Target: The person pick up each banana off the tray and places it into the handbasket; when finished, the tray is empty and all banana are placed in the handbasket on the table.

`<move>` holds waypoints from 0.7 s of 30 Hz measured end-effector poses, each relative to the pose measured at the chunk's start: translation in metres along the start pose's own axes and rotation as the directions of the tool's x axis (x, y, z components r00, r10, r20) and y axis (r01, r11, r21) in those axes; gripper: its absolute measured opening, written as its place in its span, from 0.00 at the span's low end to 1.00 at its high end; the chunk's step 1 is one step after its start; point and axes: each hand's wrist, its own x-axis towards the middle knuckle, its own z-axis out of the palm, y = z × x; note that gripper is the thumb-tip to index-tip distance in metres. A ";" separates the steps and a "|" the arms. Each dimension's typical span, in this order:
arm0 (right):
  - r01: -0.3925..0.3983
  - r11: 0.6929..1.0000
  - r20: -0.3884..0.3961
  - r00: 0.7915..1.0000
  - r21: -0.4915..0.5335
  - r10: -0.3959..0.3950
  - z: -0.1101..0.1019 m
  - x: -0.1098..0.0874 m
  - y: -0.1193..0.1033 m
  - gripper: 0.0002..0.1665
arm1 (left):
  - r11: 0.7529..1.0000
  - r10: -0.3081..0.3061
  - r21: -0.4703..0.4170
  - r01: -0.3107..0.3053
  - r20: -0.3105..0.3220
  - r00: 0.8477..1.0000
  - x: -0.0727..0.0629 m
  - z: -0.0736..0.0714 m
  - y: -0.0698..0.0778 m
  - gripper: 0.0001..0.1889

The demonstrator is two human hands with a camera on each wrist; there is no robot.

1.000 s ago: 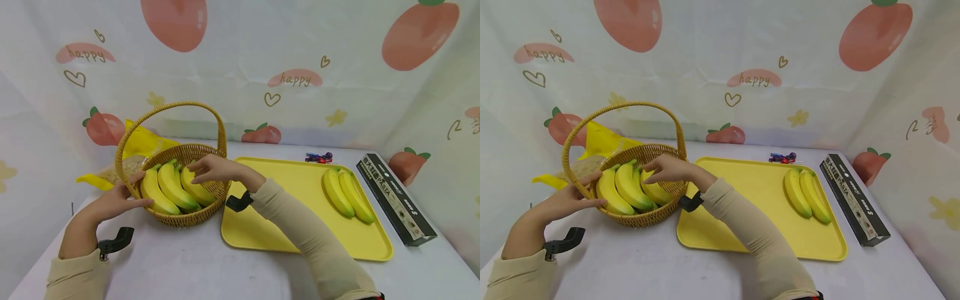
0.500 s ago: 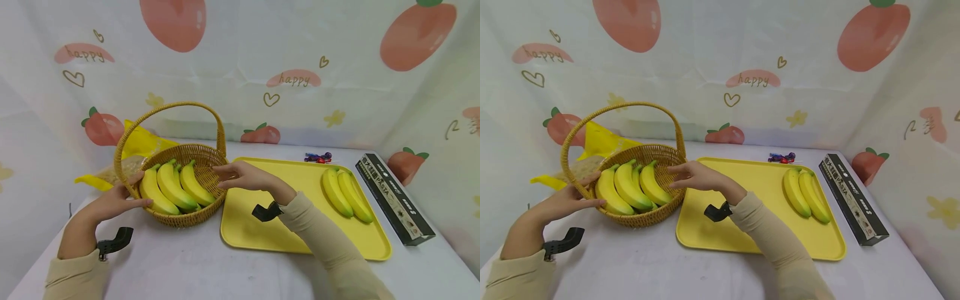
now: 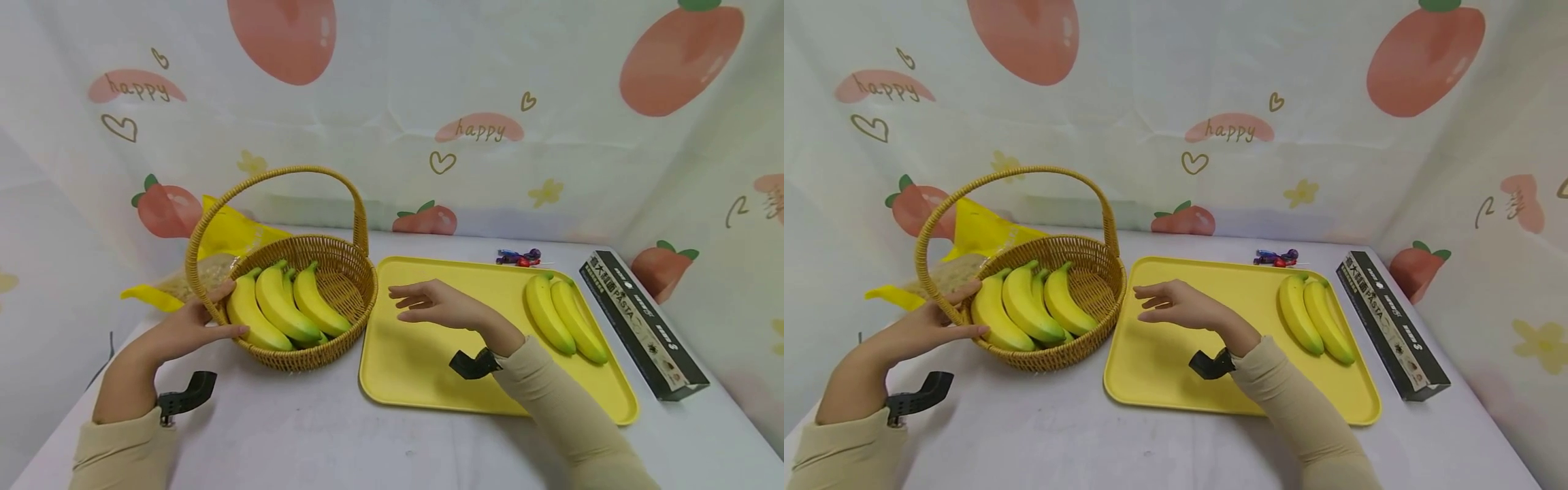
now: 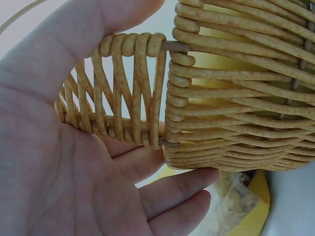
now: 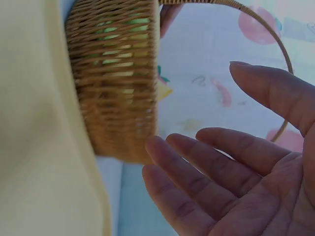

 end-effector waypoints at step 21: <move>-0.138 0.990 -0.359 0.926 -0.030 0.118 -0.011 -0.068 0.049 0.13 | 0.999 -0.024 0.031 0.024 0.004 1.000 0.001 0.000 0.000 0.50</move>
